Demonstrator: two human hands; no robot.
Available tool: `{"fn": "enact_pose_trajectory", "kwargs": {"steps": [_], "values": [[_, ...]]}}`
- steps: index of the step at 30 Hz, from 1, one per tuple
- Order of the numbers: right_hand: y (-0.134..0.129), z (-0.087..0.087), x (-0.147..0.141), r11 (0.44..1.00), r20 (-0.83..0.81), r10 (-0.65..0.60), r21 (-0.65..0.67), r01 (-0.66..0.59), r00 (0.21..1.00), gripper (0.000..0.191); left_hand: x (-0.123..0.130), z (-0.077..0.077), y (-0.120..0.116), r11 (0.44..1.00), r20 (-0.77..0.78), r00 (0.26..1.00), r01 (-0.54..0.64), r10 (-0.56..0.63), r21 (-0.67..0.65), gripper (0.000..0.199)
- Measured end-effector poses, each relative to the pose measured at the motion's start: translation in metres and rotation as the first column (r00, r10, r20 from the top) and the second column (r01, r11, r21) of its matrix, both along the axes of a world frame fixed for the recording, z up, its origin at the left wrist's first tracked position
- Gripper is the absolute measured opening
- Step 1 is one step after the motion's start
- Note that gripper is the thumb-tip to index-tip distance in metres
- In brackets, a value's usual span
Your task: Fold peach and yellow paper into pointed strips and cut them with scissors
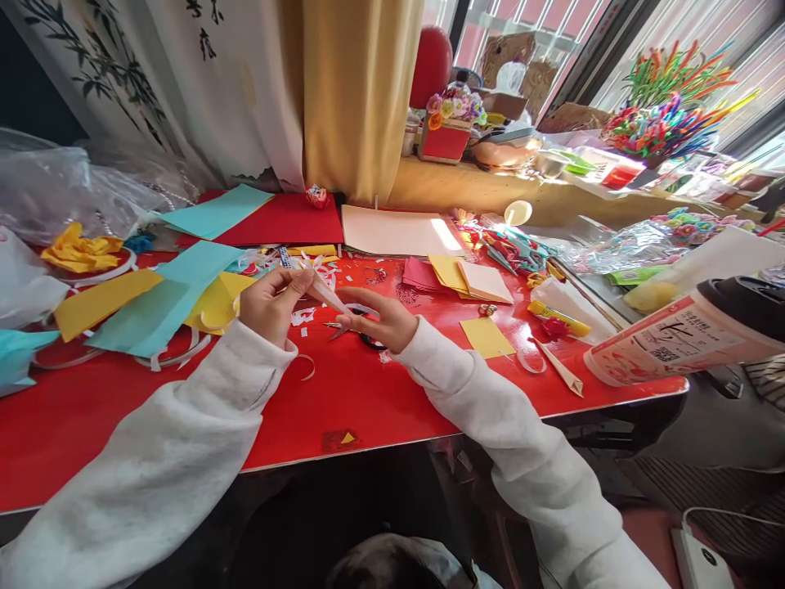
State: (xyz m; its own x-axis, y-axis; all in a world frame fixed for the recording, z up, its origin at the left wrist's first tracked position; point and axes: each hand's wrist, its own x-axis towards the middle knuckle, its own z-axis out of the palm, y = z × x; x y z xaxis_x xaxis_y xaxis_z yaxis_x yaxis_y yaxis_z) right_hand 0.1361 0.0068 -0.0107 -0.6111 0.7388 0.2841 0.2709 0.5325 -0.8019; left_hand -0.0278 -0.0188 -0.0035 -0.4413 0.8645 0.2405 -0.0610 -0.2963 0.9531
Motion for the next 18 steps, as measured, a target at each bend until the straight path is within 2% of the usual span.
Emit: {"fn": "enact_pose_trajectory", "kwargs": {"steps": [2,4,6,9,14,17,18], "values": [[-0.0018,0.0004,-0.0014,1.0,-0.011,-0.007,-0.021,0.007,1.0,0.04,0.002,0.0006,-0.0008,0.999,-0.001,1.0,0.031,-0.031,-0.033,0.024],[-0.0023,-0.0003,-0.0023,0.999,-0.011,-0.049,0.0,0.049,0.999,0.035,0.0025,0.0008,-0.001,0.997,-0.009,0.999,0.04,-0.04,-0.059,0.025],[-0.0017,-0.001,-0.0026,0.999,-0.013,-0.034,0.019,0.035,0.999,0.032,0.0023,0.0007,-0.0008,0.997,-0.02,0.999,0.039,-0.041,-0.061,0.026],[-0.0003,-0.0008,-0.0021,0.999,-0.003,0.018,0.043,-0.018,1.0,0.033,0.0022,0.0007,-0.0011,0.999,-0.025,0.999,0.036,-0.037,-0.037,0.025],[0.0017,0.0012,0.0008,0.997,0.047,0.026,0.072,-0.029,0.999,0.043,0.0029,0.0031,-0.0034,1.0,-0.075,0.997,0.008,-0.009,-0.015,0.025],[0.0054,0.0046,0.0037,0.985,0.142,0.013,0.167,-0.037,0.99,0.043,0.0036,0.0054,-0.004,0.996,-0.143,0.986,-0.075,0.081,0.049,0.024],[0.0073,0.0062,0.0046,0.979,0.169,-0.006,0.201,-0.028,0.986,0.042,0.0039,0.006,-0.0039,0.995,-0.147,0.986,-0.066,0.076,0.068,0.024]]}}
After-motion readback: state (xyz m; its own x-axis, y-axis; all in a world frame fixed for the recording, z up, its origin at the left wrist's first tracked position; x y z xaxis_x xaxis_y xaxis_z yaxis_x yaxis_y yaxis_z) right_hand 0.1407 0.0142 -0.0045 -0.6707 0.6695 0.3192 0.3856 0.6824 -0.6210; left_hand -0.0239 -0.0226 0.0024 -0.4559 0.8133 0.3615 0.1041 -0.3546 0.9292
